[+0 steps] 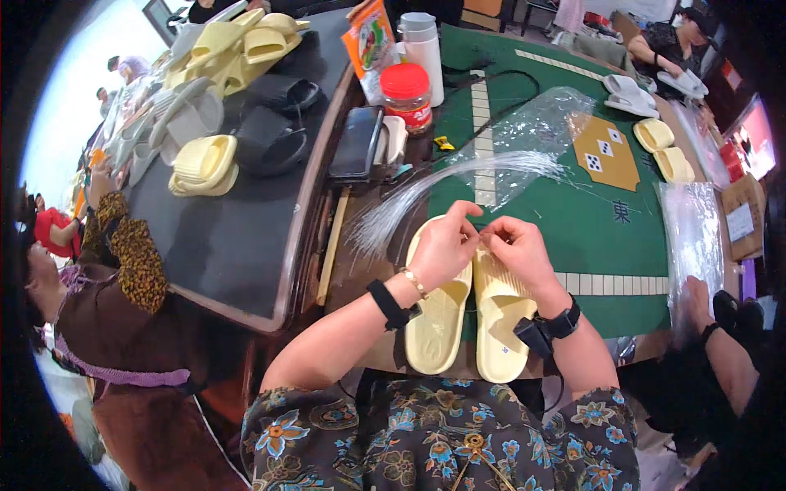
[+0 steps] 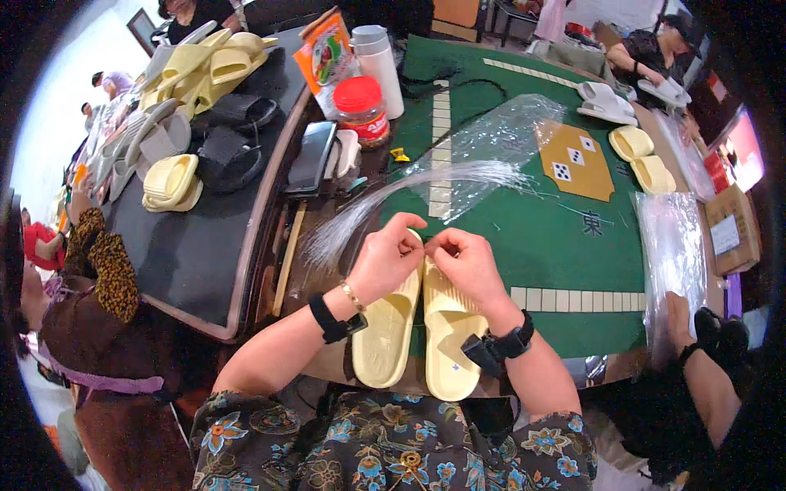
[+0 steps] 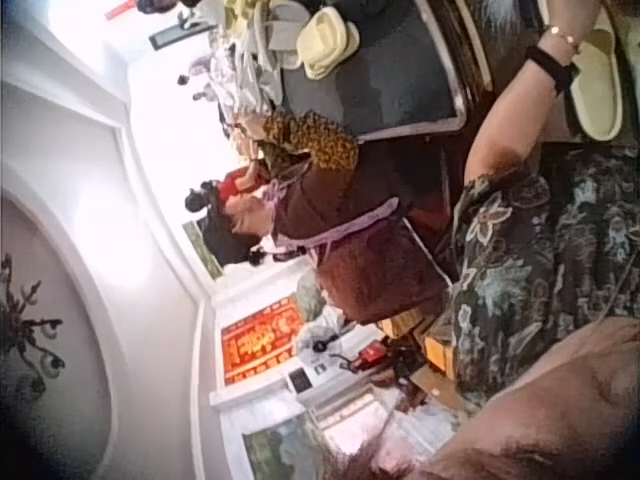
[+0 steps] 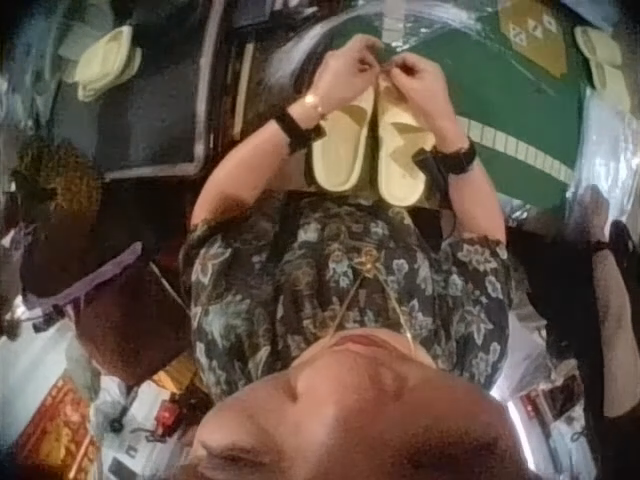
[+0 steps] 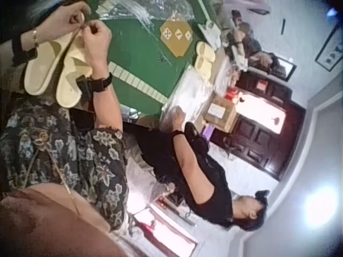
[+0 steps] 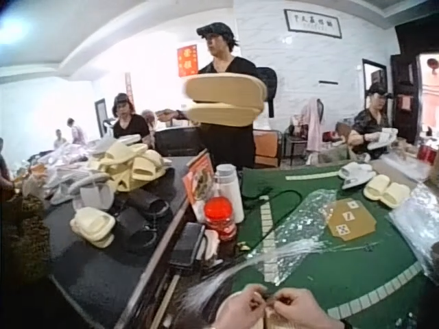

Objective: The recorder and several other people are assembling components of sandals at a large table, specifically applying glue and joining upper straps to the soles.

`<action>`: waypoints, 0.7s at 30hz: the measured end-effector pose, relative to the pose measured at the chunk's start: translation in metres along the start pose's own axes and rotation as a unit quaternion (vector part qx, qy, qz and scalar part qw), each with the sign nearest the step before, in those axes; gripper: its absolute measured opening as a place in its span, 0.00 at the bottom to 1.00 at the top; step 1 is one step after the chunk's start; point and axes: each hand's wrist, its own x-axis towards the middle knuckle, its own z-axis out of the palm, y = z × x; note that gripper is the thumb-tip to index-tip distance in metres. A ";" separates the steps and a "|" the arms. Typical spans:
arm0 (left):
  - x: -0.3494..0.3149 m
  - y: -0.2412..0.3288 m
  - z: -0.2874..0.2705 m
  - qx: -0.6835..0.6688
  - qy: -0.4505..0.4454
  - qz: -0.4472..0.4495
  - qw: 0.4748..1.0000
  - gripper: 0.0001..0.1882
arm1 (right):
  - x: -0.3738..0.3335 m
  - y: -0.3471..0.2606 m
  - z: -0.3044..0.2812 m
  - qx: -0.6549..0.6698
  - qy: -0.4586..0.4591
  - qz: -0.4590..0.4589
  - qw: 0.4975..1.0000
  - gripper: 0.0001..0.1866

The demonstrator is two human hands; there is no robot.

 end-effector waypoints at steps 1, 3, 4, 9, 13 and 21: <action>0.000 -0.001 0.000 0.003 0.002 0.000 1.000 0.17 | 0.000 0.000 0.000 0.011 -0.004 -0.002 1.000 0.06; -0.001 -0.001 0.000 0.003 0.011 0.010 1.000 0.17 | 0.000 -0.001 0.001 0.001 -0.014 -0.007 1.000 0.06; -0.003 0.000 0.000 0.007 0.016 0.011 1.000 0.17 | 0.000 -0.002 0.001 -0.011 -0.018 -0.008 1.000 0.05; -0.006 0.001 0.000 0.043 0.023 0.027 0.998 0.18 | 0.001 -0.003 0.001 -0.082 -0.019 -0.026 0.996 0.06; -0.007 0.001 0.003 0.096 0.021 0.023 0.995 0.15 | 0.000 0.000 0.000 -0.093 -0.023 -0.024 0.995 0.06; -0.002 -0.002 -0.004 0.119 0.044 0.051 0.991 0.09 | 0.005 0.015 0.001 0.033 -0.015 -0.002 0.999 0.05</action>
